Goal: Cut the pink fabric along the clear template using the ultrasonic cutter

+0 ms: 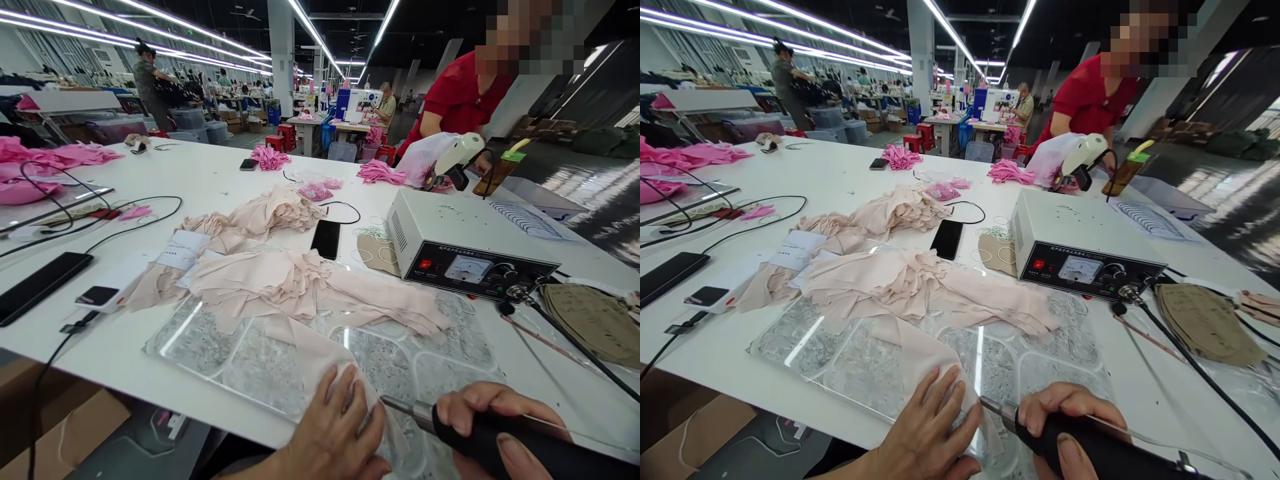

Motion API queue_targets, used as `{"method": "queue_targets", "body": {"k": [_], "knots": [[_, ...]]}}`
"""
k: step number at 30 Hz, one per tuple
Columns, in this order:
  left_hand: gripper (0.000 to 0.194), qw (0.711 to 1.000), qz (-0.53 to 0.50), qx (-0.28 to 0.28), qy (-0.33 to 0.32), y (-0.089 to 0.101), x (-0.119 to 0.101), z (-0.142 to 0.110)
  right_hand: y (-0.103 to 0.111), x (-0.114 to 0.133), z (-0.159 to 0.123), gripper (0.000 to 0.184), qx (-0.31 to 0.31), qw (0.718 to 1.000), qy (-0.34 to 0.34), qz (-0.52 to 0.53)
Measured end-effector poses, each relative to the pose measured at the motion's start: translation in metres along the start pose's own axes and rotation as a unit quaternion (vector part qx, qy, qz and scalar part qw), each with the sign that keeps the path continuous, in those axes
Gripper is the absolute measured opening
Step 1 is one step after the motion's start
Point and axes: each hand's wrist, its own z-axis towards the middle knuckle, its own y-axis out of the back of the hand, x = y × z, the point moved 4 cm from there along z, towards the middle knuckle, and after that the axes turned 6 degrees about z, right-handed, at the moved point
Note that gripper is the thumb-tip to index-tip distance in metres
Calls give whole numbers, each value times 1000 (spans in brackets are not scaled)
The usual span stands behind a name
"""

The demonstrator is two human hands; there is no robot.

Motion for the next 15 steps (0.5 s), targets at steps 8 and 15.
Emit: {"method": "queue_targets", "body": {"k": [8,15], "knots": [[47,1000,3,-6,2,5,2,5,-2,-11,0,7,10,1000,-11,-7],[48,1000,7,-7,-1,5,1,5,-4,-12,2,4,27,1000,-4,-11]]}}
